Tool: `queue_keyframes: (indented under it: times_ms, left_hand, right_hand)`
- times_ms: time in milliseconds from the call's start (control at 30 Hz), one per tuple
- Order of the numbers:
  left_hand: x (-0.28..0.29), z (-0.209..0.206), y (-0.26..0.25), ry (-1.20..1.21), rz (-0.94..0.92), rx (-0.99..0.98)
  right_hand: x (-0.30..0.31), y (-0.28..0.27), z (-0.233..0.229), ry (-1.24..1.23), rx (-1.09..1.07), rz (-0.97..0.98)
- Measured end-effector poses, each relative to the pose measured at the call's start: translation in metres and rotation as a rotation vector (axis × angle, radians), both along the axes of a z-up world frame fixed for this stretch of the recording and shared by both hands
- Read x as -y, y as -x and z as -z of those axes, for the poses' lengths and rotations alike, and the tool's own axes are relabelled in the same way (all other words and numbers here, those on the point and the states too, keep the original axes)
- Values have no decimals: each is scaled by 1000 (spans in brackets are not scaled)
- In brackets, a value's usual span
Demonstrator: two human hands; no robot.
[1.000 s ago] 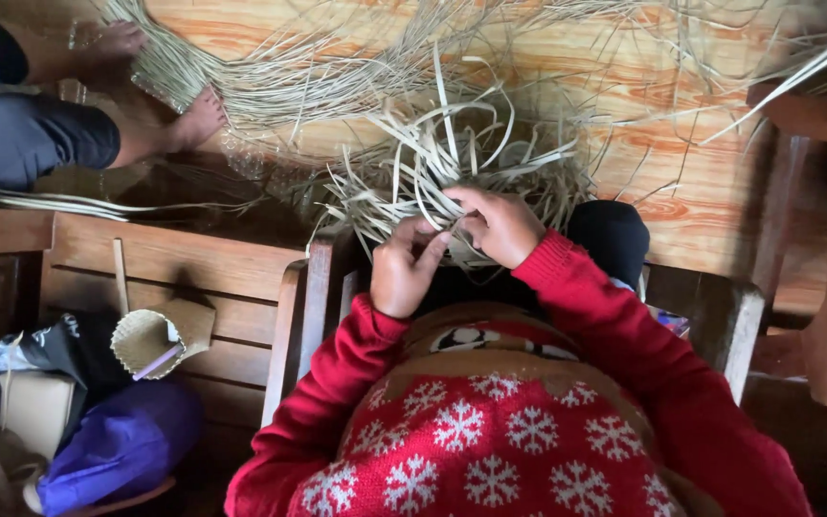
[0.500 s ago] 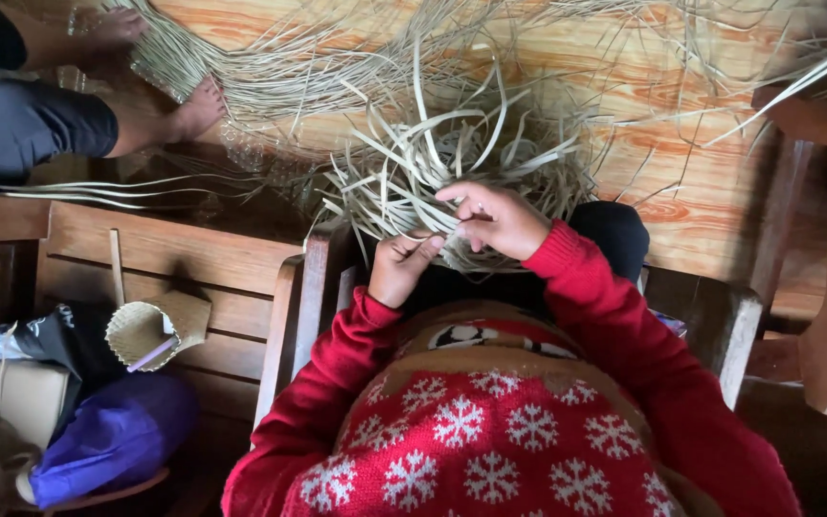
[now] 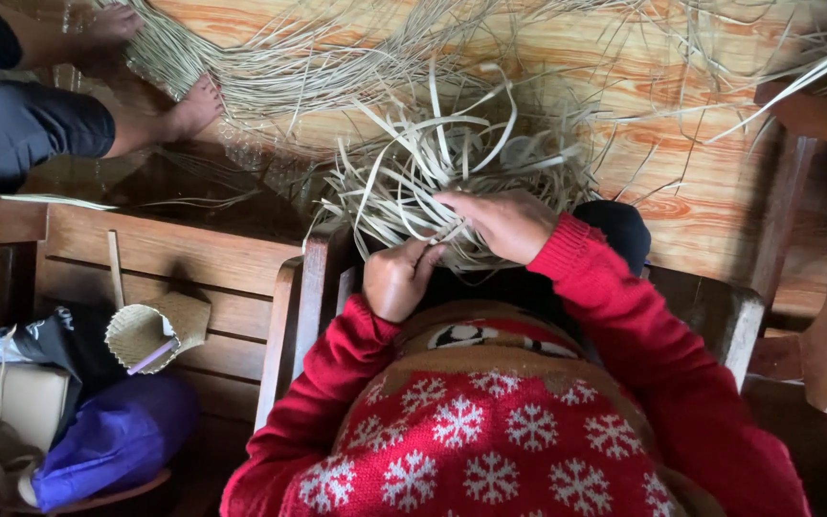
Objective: Weaving dried plant strips into a circular structure to create a basket or hat.
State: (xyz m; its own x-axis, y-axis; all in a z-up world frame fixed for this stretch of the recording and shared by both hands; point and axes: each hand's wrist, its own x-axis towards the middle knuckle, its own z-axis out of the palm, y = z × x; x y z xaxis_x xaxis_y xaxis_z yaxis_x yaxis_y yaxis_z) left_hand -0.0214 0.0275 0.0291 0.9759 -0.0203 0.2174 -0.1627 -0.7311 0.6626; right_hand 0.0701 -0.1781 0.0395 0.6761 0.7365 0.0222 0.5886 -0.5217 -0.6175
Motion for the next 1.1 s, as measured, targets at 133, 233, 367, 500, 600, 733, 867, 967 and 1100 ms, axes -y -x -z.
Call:
queue_keyframes:
  times_ms: [133, 233, 367, 500, 600, 733, 867, 967, 1100]
  left_hand:
    - [-6, 9, 3, -37, -4, 7]
    - [-11, 12, 4, -128, 17, 29]
    - [-20, 32, 4, -72, 70, 43]
    - [-15, 11, -5, 250, 56, -46]
    - [-30, 25, 0, 354, 25, -76]
    - [-23, 24, 5, 407, 44, -3]
    - [-16, 34, 5, 683, 69, -22]
    - [-14, 57, 5, 867, 32, -110]
    - [-7, 72, -4, 1217, 49, -249]
  right_hand:
    - [-7, -2, -14, 1, 9, -42]
    - [-15, 7, 2, -108, -102, -30]
    - [-17, 8, 20, -175, -266, 84]
    - [-17, 2, 44, -378, -355, 129]
    - [-7, 1, -13, -519, -311, 251]
    - [13, -6, 16, -303, -194, 433]
    - [9, 5, 41, -378, -346, 419]
    - [8, 12, 51, -509, -477, 479]
    - [6, 19, 58, -530, -374, 522]
